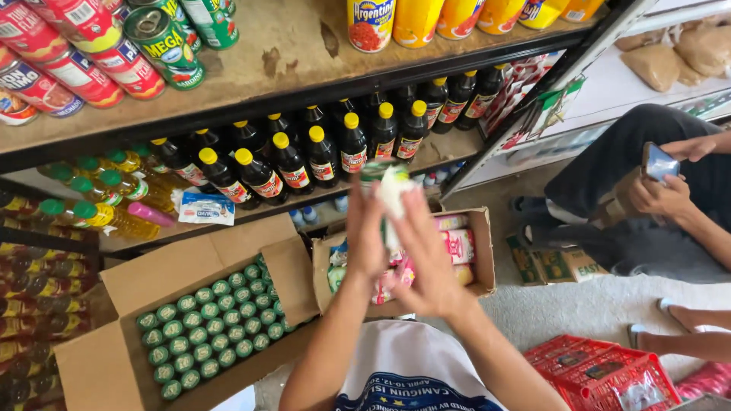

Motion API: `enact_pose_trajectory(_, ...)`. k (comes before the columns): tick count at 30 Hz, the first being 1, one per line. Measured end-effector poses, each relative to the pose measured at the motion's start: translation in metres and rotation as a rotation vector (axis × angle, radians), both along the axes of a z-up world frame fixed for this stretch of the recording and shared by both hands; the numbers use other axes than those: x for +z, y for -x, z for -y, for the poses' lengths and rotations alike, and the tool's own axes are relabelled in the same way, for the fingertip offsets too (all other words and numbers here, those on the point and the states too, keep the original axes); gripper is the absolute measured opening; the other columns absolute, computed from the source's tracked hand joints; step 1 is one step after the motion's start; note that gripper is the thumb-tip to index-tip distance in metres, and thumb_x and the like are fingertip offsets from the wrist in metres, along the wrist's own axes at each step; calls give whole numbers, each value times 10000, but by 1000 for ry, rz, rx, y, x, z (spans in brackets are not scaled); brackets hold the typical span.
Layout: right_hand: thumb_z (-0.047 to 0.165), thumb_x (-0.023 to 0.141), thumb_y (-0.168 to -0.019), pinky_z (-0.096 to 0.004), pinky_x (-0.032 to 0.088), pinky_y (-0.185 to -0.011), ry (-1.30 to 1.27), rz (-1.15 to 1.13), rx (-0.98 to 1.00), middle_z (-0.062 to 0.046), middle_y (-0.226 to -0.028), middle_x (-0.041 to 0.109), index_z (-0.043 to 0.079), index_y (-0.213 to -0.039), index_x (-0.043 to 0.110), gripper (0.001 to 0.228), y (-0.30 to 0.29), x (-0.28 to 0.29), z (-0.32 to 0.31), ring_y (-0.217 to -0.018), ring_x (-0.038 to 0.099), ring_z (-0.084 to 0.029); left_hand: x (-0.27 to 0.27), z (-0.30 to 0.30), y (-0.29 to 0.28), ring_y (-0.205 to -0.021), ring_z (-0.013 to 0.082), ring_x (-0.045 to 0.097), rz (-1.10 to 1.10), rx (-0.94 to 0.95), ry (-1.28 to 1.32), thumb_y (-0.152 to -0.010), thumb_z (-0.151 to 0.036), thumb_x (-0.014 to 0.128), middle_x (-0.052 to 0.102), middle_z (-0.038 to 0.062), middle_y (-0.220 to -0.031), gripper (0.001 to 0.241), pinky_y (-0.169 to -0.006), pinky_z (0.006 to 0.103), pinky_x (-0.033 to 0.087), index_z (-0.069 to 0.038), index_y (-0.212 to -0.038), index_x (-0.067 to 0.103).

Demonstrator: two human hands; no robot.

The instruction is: Wiping canned goods with a cloth and organizing them on a grocery shelf.

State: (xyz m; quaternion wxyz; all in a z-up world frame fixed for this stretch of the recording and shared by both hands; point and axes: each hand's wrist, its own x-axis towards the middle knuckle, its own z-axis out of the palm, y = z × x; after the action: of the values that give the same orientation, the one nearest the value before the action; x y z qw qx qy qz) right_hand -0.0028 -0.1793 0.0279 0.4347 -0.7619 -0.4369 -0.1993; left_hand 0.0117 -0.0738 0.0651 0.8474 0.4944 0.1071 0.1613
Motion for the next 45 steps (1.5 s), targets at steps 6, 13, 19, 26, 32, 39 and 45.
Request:
enact_pose_trajectory(6,528,446,-1011,-599,141,-1271,-21,-8,1,-237,-1685,170,59,-1582,322,749,-12,1,-2,-1555,125,-453,-15,-11,6,-1159,260,549,21,4,-169,-1035,-510,499,574,153,-1219,542,-1041,428,392,-66,-1345,518)
enact_pose_trajectory(13,560,469,-1008,-627,149,-1260,-26,17,-39,-223,-1682,208,93,-1581,352,748,1,-5,-1,-1550,117,-484,-14,-10,1,-1149,217,519,160,-63,-178,-1058,-382,517,548,143,-1283,524,-1023,377,401,-44,-1453,456)
enact_pose_trajectory(19,525,393,-1035,-564,128,-1269,-43,-56,-43,-229,-1683,199,61,-1571,353,710,-14,-1,16,-1557,141,-430,8,6,8,-1254,300,489,-2,-24,-244,-1059,-538,394,534,197,-1269,608,-1097,433,334,-36,-1387,493)
enact_pose_trajectory(26,593,383,-1010,-573,108,-1279,-52,-75,-67,-234,-1688,154,39,-1569,333,789,2,-6,14,-1562,103,-432,-4,4,-4,-1008,215,577,43,-91,-149,-1060,-506,320,631,144,-1106,565,-947,405,453,-44,-1223,601)
enact_pose_trajectory(32,611,337,-1024,-564,124,-1283,-33,-57,-76,-227,-1690,166,49,-1576,343,788,-18,9,14,-1568,113,-413,3,7,1,-1135,297,537,74,-65,-167,-1030,-528,475,551,165,-1158,589,-1046,454,379,-20,-1326,500)
enact_pose_trajectory(39,563,418,-1022,-644,131,-1263,-65,-21,-56,-264,-1667,204,54,-1577,329,758,-11,2,8,-1546,94,-508,-19,7,-18,-1135,211,460,134,-48,-130,-1055,-435,516,487,92,-1187,483,-1057,417,359,-61,-1350,443)
enact_pose_trajectory(45,548,322,-1054,-598,149,-1273,-5,-19,-131,-217,-1683,204,67,-1577,362,712,-28,8,11,-1557,120,-455,17,5,-8,-1478,537,186,-49,-134,-238,-1027,-597,433,248,420,-1542,895,-1209,578,146,152,-1497,297)
